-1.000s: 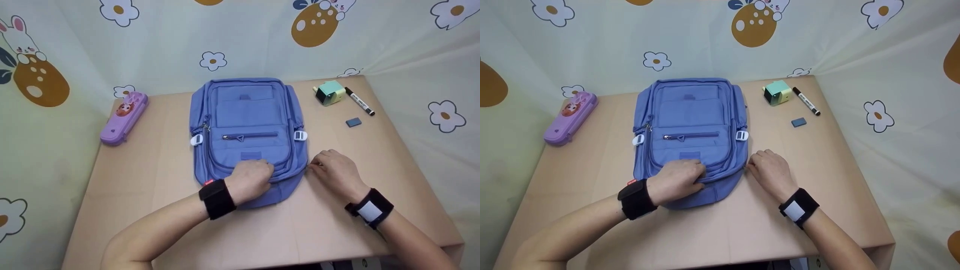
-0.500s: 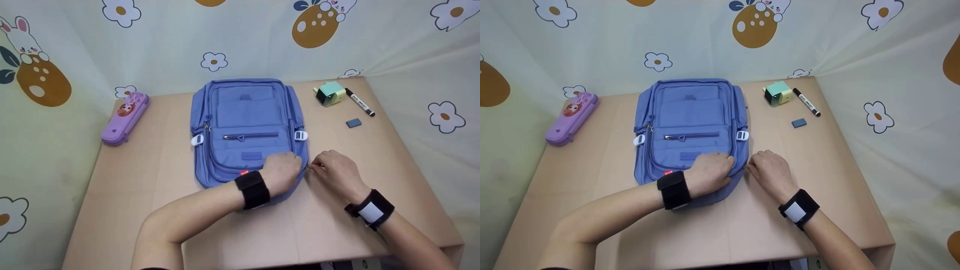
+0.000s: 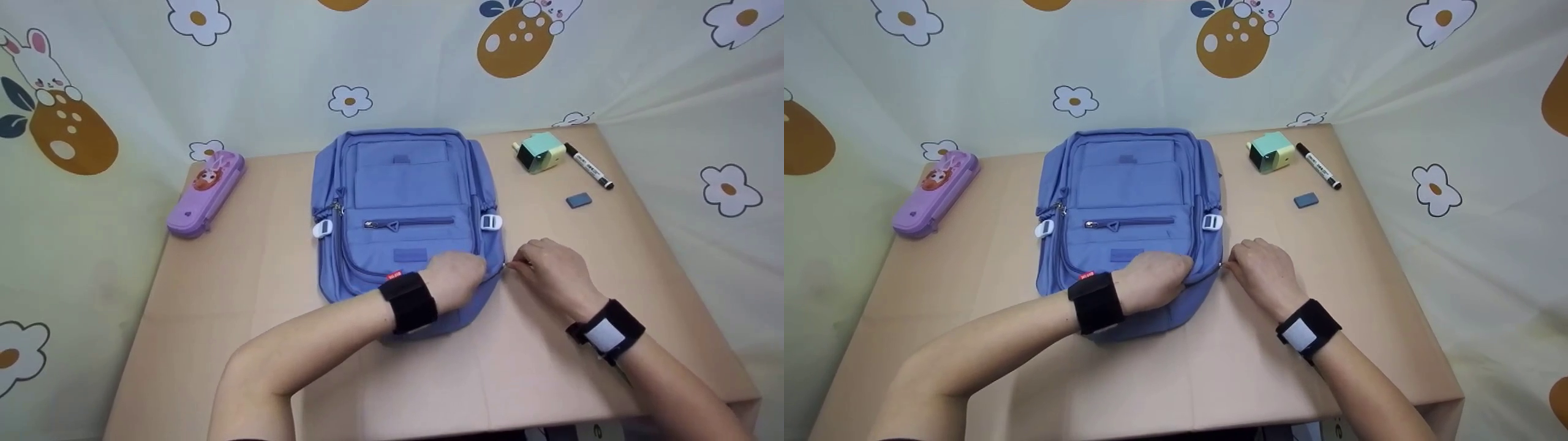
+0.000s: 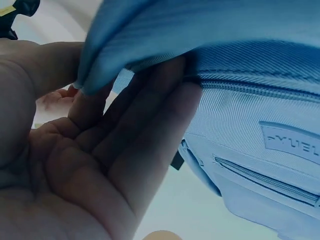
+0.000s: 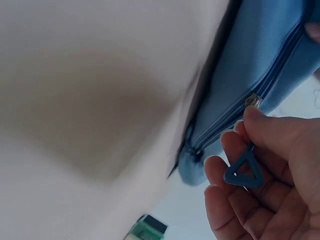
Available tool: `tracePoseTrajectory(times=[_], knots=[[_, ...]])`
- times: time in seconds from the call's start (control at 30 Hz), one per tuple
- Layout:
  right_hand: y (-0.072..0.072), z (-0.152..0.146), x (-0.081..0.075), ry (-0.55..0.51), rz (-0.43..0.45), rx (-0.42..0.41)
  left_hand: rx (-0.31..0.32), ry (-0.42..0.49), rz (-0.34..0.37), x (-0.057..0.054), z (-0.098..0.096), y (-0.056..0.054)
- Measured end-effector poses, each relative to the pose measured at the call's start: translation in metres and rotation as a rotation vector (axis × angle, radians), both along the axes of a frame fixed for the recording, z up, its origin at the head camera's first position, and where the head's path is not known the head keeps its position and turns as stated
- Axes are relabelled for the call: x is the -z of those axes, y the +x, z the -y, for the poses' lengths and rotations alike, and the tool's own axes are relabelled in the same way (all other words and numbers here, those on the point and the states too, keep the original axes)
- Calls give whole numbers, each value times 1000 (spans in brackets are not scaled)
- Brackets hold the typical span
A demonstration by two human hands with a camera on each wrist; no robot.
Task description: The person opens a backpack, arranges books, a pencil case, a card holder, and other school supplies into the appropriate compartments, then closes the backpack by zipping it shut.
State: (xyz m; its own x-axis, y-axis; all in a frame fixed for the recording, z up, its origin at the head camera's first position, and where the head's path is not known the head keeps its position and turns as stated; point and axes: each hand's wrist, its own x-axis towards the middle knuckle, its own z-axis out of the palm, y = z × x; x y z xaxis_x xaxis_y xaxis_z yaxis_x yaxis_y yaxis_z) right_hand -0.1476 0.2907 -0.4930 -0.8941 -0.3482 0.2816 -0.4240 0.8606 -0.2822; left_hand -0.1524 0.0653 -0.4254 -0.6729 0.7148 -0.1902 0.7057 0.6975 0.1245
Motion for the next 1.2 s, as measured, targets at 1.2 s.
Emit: tracePoseTrajectory(times=[1.2], knots=[[-108, 5, 14, 82, 27, 107, 27, 29, 101, 2, 6, -10]])
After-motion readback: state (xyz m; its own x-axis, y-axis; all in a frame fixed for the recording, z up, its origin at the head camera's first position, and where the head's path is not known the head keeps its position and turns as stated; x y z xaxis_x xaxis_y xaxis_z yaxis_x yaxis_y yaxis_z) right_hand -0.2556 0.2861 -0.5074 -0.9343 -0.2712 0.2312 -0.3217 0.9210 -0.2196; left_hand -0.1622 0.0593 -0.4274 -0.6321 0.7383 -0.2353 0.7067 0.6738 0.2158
